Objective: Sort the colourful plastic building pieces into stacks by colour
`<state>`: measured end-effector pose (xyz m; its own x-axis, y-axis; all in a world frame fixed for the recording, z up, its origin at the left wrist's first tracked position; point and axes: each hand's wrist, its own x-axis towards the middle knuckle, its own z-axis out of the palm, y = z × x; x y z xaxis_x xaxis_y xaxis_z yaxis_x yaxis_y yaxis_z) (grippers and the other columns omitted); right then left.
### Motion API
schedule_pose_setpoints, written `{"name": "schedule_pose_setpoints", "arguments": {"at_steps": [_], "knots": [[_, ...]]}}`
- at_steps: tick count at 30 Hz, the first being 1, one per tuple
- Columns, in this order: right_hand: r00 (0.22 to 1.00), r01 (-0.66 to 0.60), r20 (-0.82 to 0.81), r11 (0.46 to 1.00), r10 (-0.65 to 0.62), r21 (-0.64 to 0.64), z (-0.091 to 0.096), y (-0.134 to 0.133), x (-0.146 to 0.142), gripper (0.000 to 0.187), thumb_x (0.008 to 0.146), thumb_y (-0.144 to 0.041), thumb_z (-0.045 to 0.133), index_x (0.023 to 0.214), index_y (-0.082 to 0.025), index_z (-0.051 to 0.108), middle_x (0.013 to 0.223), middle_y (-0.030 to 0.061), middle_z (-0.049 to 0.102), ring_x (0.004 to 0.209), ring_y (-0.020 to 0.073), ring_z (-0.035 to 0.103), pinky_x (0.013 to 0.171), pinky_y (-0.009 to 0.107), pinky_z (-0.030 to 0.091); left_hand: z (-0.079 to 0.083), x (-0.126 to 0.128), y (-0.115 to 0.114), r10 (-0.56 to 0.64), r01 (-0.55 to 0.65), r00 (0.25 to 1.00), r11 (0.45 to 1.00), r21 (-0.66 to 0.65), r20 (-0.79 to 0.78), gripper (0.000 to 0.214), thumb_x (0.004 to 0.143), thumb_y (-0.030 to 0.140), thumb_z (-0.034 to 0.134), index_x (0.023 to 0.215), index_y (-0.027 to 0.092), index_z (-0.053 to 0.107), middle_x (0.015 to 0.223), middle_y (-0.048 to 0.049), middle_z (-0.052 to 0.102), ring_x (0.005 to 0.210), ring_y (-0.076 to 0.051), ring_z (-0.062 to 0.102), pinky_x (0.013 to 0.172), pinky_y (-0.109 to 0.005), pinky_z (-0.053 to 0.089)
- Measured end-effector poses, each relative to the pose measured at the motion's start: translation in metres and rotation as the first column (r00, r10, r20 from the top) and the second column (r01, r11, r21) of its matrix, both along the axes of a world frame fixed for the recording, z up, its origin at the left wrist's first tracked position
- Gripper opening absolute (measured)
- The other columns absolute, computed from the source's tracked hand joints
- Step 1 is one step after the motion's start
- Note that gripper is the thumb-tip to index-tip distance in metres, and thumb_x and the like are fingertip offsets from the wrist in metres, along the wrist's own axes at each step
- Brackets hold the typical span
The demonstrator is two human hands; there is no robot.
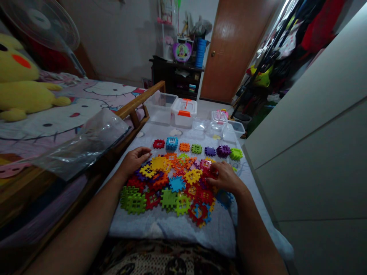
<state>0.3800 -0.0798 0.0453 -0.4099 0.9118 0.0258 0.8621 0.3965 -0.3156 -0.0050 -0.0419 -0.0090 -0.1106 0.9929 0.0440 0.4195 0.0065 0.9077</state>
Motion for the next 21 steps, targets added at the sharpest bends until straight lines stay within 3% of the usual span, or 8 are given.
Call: {"name": "schedule_pose_setpoints", "arguments": {"at_steps": [4, 7, 16, 21], "knots": [[1.0, 0.01, 0.007, 1.0, -0.01, -0.006, 0.002, 0.001, -0.001, 0.009, 0.076, -0.024, 0.068, 0.072, -0.02, 0.062, 0.076, 0.0042, 0.062, 0.075, 0.0197, 0.053, 0.07, 0.032, 0.038, -0.005, -0.003, 0.002, -0.002, 0.002, 1.0, 1.0, 0.009, -0.009, 0.048, 0.068, 0.058, 0.068, 0.095, 0.018, 0.07, 0.095, -0.0057, 0.074, 0.086, -0.024, 0.068, 0.08, -0.033, 0.053], [0.997, 0.001, -0.074, 1.0, -0.002, -0.003, 0.0, 0.004, 0.001, 0.007, 0.079, -0.02, 0.062, 0.072, -0.02, 0.064, 0.075, 0.0032, 0.062, 0.074, 0.0182, 0.054, 0.07, 0.031, 0.039, -0.004, -0.002, 0.002, -0.007, 0.007, 1.0, 1.0, -0.002, -0.001, 0.049, 0.068, 0.058, 0.068, 0.095, 0.018, 0.069, 0.095, -0.0063, 0.074, 0.086, -0.023, 0.067, 0.079, -0.033, 0.053], [0.92, 0.183, -0.379, 0.965, -0.1, 0.188, -0.015, 0.02, 0.0, 0.019, 0.089, -0.023, 0.053, 0.087, -0.02, 0.072, 0.085, 0.0054, 0.063, 0.076, 0.0179, 0.059, 0.071, 0.029, 0.045, -0.001, 0.001, 0.001, -0.01, 0.011, 0.999, 1.0, -0.023, 0.037, 0.05, 0.065, 0.06, 0.069, 0.093, 0.019, 0.068, 0.092, -0.0064, 0.074, 0.088, -0.025, 0.067, 0.078, -0.033, 0.053], [0.952, 0.215, -0.267, 0.947, -0.149, 0.239, -0.025, 0.03, -0.008, 0.021, 0.09, -0.025, 0.054, 0.088, -0.023, 0.075, 0.088, 0.0064, 0.06, 0.077, 0.018, 0.058, 0.072, 0.03, 0.047, 0.001, 0.003, 0.001, 0.003, -0.002, 0.998, 1.0, -0.02, 0.059, 0.054, 0.061, 0.063, 0.071, 0.091, 0.018, 0.068, 0.091, -0.0063, 0.074, 0.087, -0.025, 0.067, 0.079, -0.035, 0.053]]}}
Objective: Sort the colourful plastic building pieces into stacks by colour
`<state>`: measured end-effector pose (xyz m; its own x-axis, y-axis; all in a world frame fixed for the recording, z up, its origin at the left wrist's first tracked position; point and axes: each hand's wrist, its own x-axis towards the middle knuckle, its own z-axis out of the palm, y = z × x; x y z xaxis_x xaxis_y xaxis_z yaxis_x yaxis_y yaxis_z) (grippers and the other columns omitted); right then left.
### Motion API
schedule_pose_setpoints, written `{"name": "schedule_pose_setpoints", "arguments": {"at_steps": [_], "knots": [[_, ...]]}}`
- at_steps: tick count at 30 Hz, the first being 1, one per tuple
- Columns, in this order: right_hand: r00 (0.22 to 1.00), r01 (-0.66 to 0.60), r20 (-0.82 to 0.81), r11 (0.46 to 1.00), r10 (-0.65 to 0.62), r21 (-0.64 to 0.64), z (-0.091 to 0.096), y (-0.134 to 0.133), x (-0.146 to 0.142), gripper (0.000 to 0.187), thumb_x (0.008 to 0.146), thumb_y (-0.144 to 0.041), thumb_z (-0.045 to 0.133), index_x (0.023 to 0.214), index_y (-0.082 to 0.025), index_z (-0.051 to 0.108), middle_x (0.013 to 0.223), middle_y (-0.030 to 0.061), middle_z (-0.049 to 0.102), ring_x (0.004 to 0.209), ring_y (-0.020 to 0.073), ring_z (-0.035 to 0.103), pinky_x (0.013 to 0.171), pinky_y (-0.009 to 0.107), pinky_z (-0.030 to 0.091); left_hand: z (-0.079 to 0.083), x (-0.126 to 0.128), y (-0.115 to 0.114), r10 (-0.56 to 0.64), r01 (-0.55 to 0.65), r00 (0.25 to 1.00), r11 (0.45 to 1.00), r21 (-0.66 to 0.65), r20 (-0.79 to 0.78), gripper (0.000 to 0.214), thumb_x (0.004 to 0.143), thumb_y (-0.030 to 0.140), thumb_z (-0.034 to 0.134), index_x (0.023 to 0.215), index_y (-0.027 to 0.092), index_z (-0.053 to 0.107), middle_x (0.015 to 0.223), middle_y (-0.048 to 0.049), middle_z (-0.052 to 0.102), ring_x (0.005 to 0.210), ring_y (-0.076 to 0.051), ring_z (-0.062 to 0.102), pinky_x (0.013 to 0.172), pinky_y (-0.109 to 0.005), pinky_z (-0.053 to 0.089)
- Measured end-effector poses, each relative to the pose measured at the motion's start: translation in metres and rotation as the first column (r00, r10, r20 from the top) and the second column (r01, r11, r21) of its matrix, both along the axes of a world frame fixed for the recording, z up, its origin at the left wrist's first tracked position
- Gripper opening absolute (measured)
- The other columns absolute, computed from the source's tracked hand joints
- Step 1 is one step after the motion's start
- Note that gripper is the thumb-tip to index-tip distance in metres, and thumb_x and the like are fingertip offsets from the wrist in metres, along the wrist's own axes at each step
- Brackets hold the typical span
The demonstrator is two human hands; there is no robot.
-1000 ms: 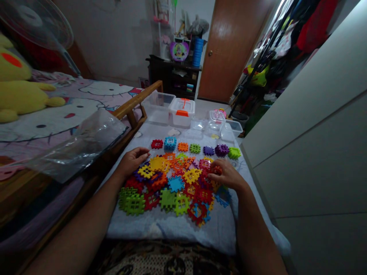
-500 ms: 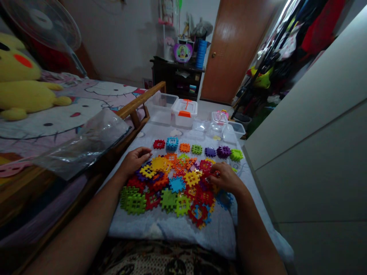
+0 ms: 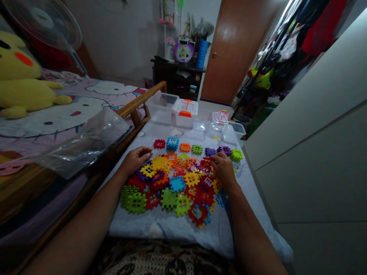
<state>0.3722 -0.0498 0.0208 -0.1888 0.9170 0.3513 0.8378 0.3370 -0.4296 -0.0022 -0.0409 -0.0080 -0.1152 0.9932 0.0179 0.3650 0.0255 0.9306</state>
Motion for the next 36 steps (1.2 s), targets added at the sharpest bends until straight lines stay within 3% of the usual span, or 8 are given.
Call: {"name": "schedule_pose_setpoints", "arguments": {"at_steps": [4, 8, 13, 18, 28, 36], "knots": [[0.987, -0.079, 0.135, 0.992, 0.092, -0.097, 0.0, -0.002, 0.002, 0.017, 0.085, -0.024, 0.059, 0.093, -0.022, 0.074, 0.091, 0.0059, 0.06, 0.083, 0.0191, 0.057, 0.078, 0.031, 0.047, -0.001, -0.001, 0.0, -0.004, 0.004, 1.0, 1.0, 0.0, -0.009, 0.054, 0.062, 0.063, 0.07, 0.093, 0.018, 0.068, 0.092, -0.0066, 0.074, 0.087, -0.025, 0.067, 0.079, -0.034, 0.053], [0.976, -0.113, 0.176, 0.988, 0.13, -0.104, 0.004, -0.007, 0.008, 0.023, 0.08, -0.028, 0.066, 0.1, -0.02, 0.072, 0.1, 0.0086, 0.061, 0.095, 0.0241, 0.055, 0.087, 0.036, 0.044, -0.004, -0.004, 0.001, -0.025, 0.025, 0.999, 1.0, 0.001, -0.033, 0.051, 0.067, 0.06, 0.069, 0.097, 0.019, 0.068, 0.094, -0.0065, 0.074, 0.089, -0.025, 0.067, 0.08, -0.034, 0.053], [0.966, -0.098, 0.224, 0.984, 0.13, -0.151, 0.007, -0.004, 0.006, 0.034, 0.079, -0.032, 0.068, 0.111, -0.02, 0.068, 0.112, 0.0095, 0.063, 0.099, 0.0259, 0.052, 0.088, 0.037, 0.039, -0.007, -0.005, 0.002, -0.021, 0.021, 0.999, 1.0, 0.001, -0.042, 0.05, 0.067, 0.06, 0.069, 0.096, 0.019, 0.068, 0.092, -0.0065, 0.074, 0.088, -0.025, 0.067, 0.078, -0.034, 0.053], [0.935, -0.101, 0.306, 0.963, 0.178, -0.251, 0.009, 0.002, -0.001, 0.041, 0.076, -0.033, 0.07, 0.114, -0.019, 0.065, 0.109, 0.0106, 0.063, 0.097, 0.0267, 0.052, 0.084, 0.036, 0.038, -0.008, -0.006, 0.002, -0.031, 0.031, 0.998, 1.0, 0.0, -0.047, 0.053, 0.069, 0.061, 0.068, 0.099, 0.018, 0.068, 0.093, -0.0067, 0.074, 0.089, -0.025, 0.068, 0.079, -0.034, 0.053], [0.941, -0.103, 0.281, 0.952, 0.187, -0.289, 0.006, 0.004, 0.002, 0.058, 0.075, -0.025, 0.069, 0.13, -0.016, 0.055, 0.119, 0.0123, 0.06, 0.104, 0.027, 0.052, 0.088, 0.036, 0.038, -0.007, -0.006, 0.001, -0.029, 0.03, 0.999, 0.999, 0.012, -0.029, 0.051, 0.067, 0.06, 0.069, 0.098, 0.019, 0.069, 0.094, -0.0066, 0.075, 0.087, -0.024, 0.068, 0.079, -0.034, 0.053], [0.941, -0.085, 0.287, 0.946, 0.179, -0.312, 0.014, 0.003, -0.003, 0.048, 0.076, -0.022, 0.067, 0.122, -0.016, 0.059, 0.112, 0.013, 0.06, 0.097, 0.0256, 0.054, 0.084, 0.035, 0.041, -0.002, -0.004, 0.001, -0.03, 0.03, 0.999, 1.0, -0.009, -0.014, 0.051, 0.066, 0.058, 0.07, 0.096, 0.018, 0.068, 0.094, -0.0072, 0.074, 0.086, -0.024, 0.067, 0.077, -0.033, 0.053]]}}
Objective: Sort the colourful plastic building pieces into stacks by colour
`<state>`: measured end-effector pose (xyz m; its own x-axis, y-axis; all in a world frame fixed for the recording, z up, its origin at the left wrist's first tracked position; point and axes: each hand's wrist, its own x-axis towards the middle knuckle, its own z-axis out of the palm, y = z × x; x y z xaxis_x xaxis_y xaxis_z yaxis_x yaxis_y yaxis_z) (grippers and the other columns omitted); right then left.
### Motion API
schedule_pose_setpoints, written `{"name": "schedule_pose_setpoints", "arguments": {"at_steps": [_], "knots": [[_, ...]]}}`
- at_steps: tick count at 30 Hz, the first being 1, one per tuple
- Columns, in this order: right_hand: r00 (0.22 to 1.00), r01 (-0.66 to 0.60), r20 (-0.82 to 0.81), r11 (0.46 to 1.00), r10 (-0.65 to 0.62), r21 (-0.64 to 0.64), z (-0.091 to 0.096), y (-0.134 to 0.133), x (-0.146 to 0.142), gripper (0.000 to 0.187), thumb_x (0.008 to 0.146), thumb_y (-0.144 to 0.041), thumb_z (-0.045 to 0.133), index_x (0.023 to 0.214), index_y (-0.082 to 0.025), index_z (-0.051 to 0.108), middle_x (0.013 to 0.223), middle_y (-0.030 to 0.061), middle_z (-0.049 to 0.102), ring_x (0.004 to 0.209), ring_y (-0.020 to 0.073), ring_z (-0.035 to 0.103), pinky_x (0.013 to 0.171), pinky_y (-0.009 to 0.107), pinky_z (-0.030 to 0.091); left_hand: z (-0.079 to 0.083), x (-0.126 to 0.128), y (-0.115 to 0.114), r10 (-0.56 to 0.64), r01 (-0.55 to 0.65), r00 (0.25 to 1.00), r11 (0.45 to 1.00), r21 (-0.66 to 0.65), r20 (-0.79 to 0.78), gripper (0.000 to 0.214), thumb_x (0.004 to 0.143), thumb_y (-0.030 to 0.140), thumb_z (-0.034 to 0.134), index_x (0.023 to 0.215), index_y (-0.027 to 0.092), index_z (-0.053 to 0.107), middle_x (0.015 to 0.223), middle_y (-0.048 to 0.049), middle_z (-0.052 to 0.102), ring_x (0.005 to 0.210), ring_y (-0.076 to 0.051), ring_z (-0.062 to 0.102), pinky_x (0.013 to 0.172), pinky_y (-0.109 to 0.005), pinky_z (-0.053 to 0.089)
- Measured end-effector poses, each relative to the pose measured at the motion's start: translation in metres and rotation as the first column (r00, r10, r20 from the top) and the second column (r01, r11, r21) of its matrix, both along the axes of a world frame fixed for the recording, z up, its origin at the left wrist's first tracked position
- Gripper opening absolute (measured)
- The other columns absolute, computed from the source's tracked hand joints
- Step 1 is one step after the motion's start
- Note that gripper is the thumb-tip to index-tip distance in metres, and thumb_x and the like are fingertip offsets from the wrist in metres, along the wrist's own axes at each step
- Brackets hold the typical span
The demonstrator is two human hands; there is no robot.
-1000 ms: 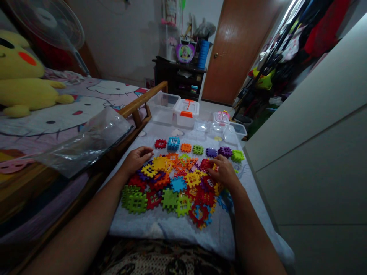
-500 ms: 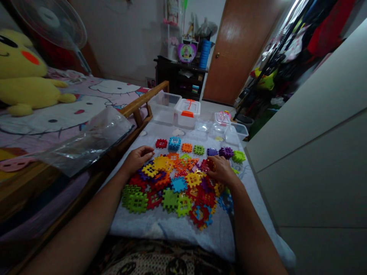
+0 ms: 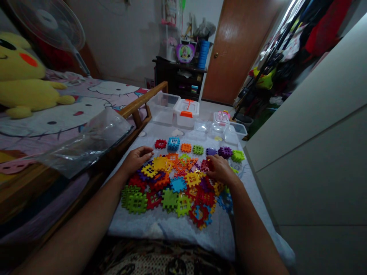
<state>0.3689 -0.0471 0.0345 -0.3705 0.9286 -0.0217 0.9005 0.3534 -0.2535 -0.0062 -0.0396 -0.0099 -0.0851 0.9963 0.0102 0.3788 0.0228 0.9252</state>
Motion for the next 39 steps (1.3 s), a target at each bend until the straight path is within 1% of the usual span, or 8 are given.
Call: {"name": "schedule_pose_setpoints", "arguments": {"at_steps": [4, 8, 12, 14, 18, 25, 32, 39], "knots": [[0.997, 0.001, -0.079, 0.998, 0.003, 0.061, -0.004, 0.001, 0.003, 0.054, 0.073, -0.021, 0.065, 0.126, -0.014, 0.056, 0.113, 0.0142, 0.06, 0.102, 0.028, 0.056, 0.089, 0.04, 0.044, 0.012, -0.003, -0.002, -0.018, 0.02, 0.998, 0.999, 0.026, -0.057, 0.047, 0.07, 0.055, 0.067, 0.097, 0.017, 0.068, 0.097, -0.0077, 0.073, 0.085, -0.023, 0.067, 0.076, -0.033, 0.054], [0.949, -0.044, -0.303, 0.989, 0.085, 0.14, -0.01, 0.002, 0.003, 0.068, 0.073, -0.024, 0.066, 0.137, -0.014, 0.045, 0.13, 0.017, 0.055, 0.119, 0.0296, 0.053, 0.101, 0.044, 0.043, 0.05, 0.012, -0.015, 0.052, -0.004, 0.968, 0.981, 0.192, -0.244, 0.038, 0.08, 0.047, 0.06, 0.103, 0.018, 0.067, 0.1, -0.0061, 0.07, 0.088, -0.022, 0.066, 0.078, -0.033, 0.053], [0.912, -0.063, -0.396, 0.99, 0.108, 0.123, -0.011, -0.004, -0.009, 0.073, 0.074, -0.022, 0.064, 0.142, -0.015, 0.039, 0.128, 0.017, 0.057, 0.118, 0.0294, 0.056, 0.101, 0.047, 0.046, 0.079, 0.056, -0.027, -0.235, 0.353, 0.887, 0.9, 0.257, -0.397, 0.031, 0.085, 0.039, 0.059, 0.11, 0.021, 0.065, 0.119, -0.0076, 0.066, 0.107, -0.024, 0.062, 0.089, -0.036, 0.052], [0.898, -0.091, -0.42, 0.989, 0.133, 0.118, -0.012, -0.008, -0.017, 0.075, 0.075, -0.021, 0.062, 0.145, -0.016, 0.035, 0.128, 0.0168, 0.057, 0.118, 0.0293, 0.056, 0.101, 0.049, 0.046, 0.08, 0.082, -0.027, -0.356, 0.518, 0.786, 0.825, 0.225, -0.505, 0.039, 0.083, 0.037, 0.065, 0.118, 0.021, 0.062, 0.127, -0.0091, 0.062, 0.12, -0.026, 0.056, 0.104, -0.042, 0.044], [0.864, -0.153, -0.462, 0.979, 0.199, 0.135, -0.016, -0.014, -0.027, 0.083, 0.074, -0.016, 0.062, 0.149, -0.017, 0.027, 0.138, 0.0186, 0.051, 0.122, 0.0296, 0.054, 0.104, 0.05, 0.045, 0.073, 0.124, -0.021, -0.416, 0.636, 0.627, 0.762, 0.124, -0.659, 0.063, 0.075, 0.03, 0.075, 0.131, 0.017, 0.051, 0.138, -0.0144, 0.054, 0.13, -0.03, 0.047, 0.109, -0.044, 0.038], [0.841, -0.213, -0.469, 0.962, 0.27, 0.173, -0.018, -0.018, -0.031, 0.085, 0.078, -0.018, 0.064, 0.151, -0.021, 0.022, 0.146, 0.0182, 0.043, 0.128, 0.0299, 0.05, 0.107, 0.051, 0.042, 0.07, 0.148, -0.016, -0.411, 0.615, 0.492, 0.788, -0.028, -0.768, 0.043, 0.075, 0.029, 0.07, 0.115, 0.017, 0.058, 0.119, -0.0121, 0.065, 0.111, -0.029, 0.059, 0.094, -0.039, 0.048], [0.825, -0.183, -0.502, 0.963, 0.259, 0.197, -0.011, -0.022, -0.024, 0.078, 0.081, -0.025, 0.065, 0.149, -0.025, 0.026, 0.138, 0.0143, 0.05, 0.113, 0.0256, 0.059, 0.099, 0.047, 0.05, 0.077, 0.134, -0.022, -0.351, 0.589, 0.503, 0.808, 0.016, -0.79, 0.04, 0.074, 0.031, 0.068, 0.111, 0.017, 0.06, 0.111, -0.0113, 0.066, 0.103, -0.028, 0.061, 0.089, -0.038, 0.049], [0.788, 0.109, -0.614, 0.975, 0.032, 0.192, -0.011, -0.013, 0.01, 0.061, 0.084, -0.032, 0.061, 0.14, -0.02, 0.041, 0.118, 0.0129, 0.063, 0.09, 0.0218, 0.065, 0.082, 0.041, 0.055, 0.09, 0.037, 0.012, -0.212, 0.408, 0.659, 0.907, 0.105, -0.722, 0.041, 0.069, 0.033, 0.068, 0.107, 0.018, 0.064, 0.104, -0.0068, 0.067, 0.097, -0.024, 0.062, 0.088, -0.034, 0.048]]}}
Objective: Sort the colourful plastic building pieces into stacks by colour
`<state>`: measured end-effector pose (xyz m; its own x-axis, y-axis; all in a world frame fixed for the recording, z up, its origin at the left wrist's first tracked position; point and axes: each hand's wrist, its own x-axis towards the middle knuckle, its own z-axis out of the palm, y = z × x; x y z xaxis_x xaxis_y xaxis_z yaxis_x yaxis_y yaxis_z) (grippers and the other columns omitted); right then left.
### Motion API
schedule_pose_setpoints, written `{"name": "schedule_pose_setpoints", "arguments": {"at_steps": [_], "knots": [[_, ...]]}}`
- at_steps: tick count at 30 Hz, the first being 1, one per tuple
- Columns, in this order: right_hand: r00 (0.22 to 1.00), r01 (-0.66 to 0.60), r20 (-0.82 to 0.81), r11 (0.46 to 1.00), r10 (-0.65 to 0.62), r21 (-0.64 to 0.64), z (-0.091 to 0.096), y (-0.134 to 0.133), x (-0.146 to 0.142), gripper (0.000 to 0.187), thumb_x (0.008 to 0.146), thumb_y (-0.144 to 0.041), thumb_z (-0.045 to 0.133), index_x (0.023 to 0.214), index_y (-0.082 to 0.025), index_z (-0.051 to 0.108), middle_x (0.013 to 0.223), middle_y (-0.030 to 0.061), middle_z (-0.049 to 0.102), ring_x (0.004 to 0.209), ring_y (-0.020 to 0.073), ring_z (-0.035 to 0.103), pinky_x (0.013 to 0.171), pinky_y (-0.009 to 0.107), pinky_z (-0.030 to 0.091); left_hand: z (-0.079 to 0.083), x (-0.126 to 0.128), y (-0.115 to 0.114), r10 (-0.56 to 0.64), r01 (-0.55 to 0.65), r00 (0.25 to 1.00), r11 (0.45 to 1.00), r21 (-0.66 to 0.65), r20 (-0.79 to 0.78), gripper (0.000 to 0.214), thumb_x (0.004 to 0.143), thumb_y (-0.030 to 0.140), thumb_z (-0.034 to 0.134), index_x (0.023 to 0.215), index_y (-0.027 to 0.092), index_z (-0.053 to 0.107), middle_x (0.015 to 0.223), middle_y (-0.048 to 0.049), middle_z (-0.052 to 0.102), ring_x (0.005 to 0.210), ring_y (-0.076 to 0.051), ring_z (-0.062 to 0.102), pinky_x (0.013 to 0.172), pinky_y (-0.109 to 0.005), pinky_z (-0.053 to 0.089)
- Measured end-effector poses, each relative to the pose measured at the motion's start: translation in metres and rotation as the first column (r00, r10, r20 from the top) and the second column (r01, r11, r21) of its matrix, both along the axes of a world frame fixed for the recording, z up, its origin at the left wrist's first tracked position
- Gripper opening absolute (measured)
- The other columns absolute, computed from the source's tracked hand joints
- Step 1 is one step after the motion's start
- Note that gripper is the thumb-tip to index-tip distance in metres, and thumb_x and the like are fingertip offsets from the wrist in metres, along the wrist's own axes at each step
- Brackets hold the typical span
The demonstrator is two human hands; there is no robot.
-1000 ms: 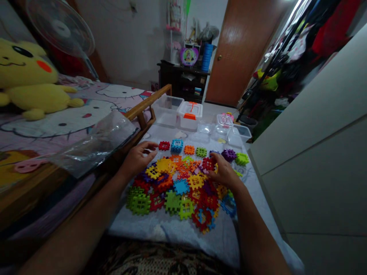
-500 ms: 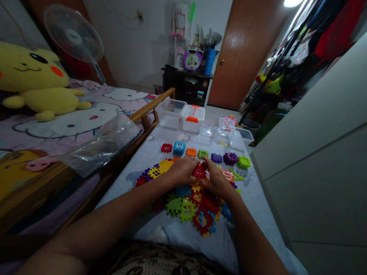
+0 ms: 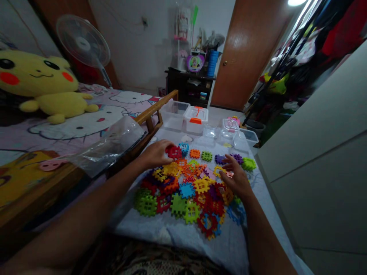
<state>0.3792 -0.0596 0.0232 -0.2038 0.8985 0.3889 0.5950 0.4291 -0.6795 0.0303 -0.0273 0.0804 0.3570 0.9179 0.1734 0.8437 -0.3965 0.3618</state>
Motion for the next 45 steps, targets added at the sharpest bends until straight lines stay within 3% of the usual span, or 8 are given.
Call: {"name": "schedule_pose_setpoints", "arguments": {"at_steps": [4, 9, 21, 25, 32, 38, 41, 45], "knots": [[0.999, 0.029, 0.021, 0.997, -0.027, -0.066, -0.005, 0.003, 0.006, 0.046, 0.084, -0.035, 0.057, 0.127, -0.017, 0.054, 0.095, 0.0085, 0.07, 0.083, 0.0216, 0.068, 0.077, 0.038, 0.055, -0.018, -0.039, 0.04, 0.098, -0.098, 0.995, 0.994, -0.055, 0.011, 0.047, 0.065, 0.041, 0.07, 0.104, 0.017, 0.066, 0.102, -0.0067, 0.069, 0.092, -0.025, 0.064, 0.084, -0.034, 0.049], [0.997, 0.068, 0.037, 0.994, -0.065, -0.09, -0.01, 0.003, 0.006, 0.037, 0.084, -0.034, 0.056, 0.116, -0.016, 0.061, 0.085, 0.0057, 0.071, 0.076, 0.0196, 0.068, 0.071, 0.033, 0.053, -0.041, -0.039, 0.072, 0.101, -0.112, 0.991, 0.985, -0.129, -0.083, 0.048, 0.063, 0.039, 0.07, 0.106, 0.018, 0.066, 0.106, -0.0072, 0.068, 0.096, -0.025, 0.064, 0.085, -0.032, 0.048], [0.996, 0.08, 0.057, 0.992, -0.074, -0.097, -0.01, 0.0, 0.003, 0.034, 0.086, -0.034, 0.054, 0.112, -0.014, 0.063, 0.078, 0.0044, 0.069, 0.068, 0.0181, 0.064, 0.064, 0.03, 0.051, -0.053, -0.04, 0.091, 0.019, -0.052, 0.992, 0.964, -0.262, -0.124, 0.043, 0.061, 0.028, 0.07, 0.101, 0.015, 0.064, 0.104, -0.0086, 0.068, 0.094, -0.025, 0.063, 0.081, -0.029, 0.048], [0.995, 0.088, 0.051, 0.99, -0.082, -0.111, -0.01, 0.0, 0.003, 0.035, 0.086, -0.035, 0.053, 0.112, -0.013, 0.063, 0.076, 0.0037, 0.068, 0.066, 0.0175, 0.063, 0.064, 0.03, 0.05, -0.056, -0.038, 0.095, 0.018, -0.055, 0.992, 0.954, -0.295, -0.129, 0.059, 0.057, 0.023, 0.07, 0.114, 0.016, 0.058, 0.109, -0.0077, 0.067, 0.095, -0.024, 0.063, 0.08, -0.028, 0.048], [0.994, 0.094, 0.069, 0.99, -0.087, -0.104, -0.011, -0.001, 0.003, 0.035, 0.086, -0.035, 0.053, 0.111, -0.013, 0.064, 0.074, 0.0035, 0.068, 0.066, 0.0175, 0.064, 0.064, 0.029, 0.049, -0.051, -0.033, 0.094, -0.002, -0.047, 0.99, 0.941, -0.336, -0.141, 0.054, 0.058, 0.016, 0.065, 0.112, 0.017, 0.061, 0.106, -0.0084, 0.069, 0.093, -0.025, 0.065, 0.08, -0.031, 0.049], [0.991, 0.118, 0.077, 0.99, -0.112, -0.079, -0.007, -0.001, 0.004, 0.035, 0.085, -0.036, 0.053, 0.109, -0.014, 0.066, 0.071, 0.0032, 0.067, 0.062, 0.0169, 0.062, 0.061, 0.029, 0.049, -0.034, -0.033, 0.072, 0.054, -0.082, 0.984, 0.983, -0.164, -0.171, 0.076, 0.063, 0.021, 0.071, 0.134, 0.014, 0.047, 0.14, -0.0169, 0.051, 0.13, -0.032, 0.046, 0.106, -0.039, 0.037], [0.99, 0.125, 0.075, 0.99, -0.119, -0.07, -0.007, -0.002, 0.003, 0.036, 0.085, -0.036, 0.052, 0.108, -0.013, 0.066, 0.068, 0.0029, 0.066, 0.061, 0.0166, 0.061, 0.059, 0.028, 0.048, -0.021, -0.03, 0.043, -0.054, 0.041, 0.993, 0.993, -0.111, -0.109, 0.053, 0.075, 0.025, 0.064, 0.126, 0.012, 0.055, 0.131, -0.0147, 0.058, 0.123, -0.028, 0.052, 0.107, -0.037, 0.037], [0.99, 0.124, 0.074, 0.989, -0.118, -0.076, -0.008, -0.002, 0.002, 0.036, 0.085, -0.037, 0.053, 0.108, -0.014, 0.067, 0.068, 0.003, 0.066, 0.061, 0.017, 0.061, 0.059, 0.028, 0.047, -0.016, -0.021, 0.008, -0.226, 0.209, 0.973, 0.947, -0.244, -0.041, 0.036, 0.08, 0.024, 0.06, 0.115, 0.017, 0.063, 0.121, -0.0093, 0.065, 0.113, -0.024, 0.059, 0.098, -0.033, 0.043]]}}
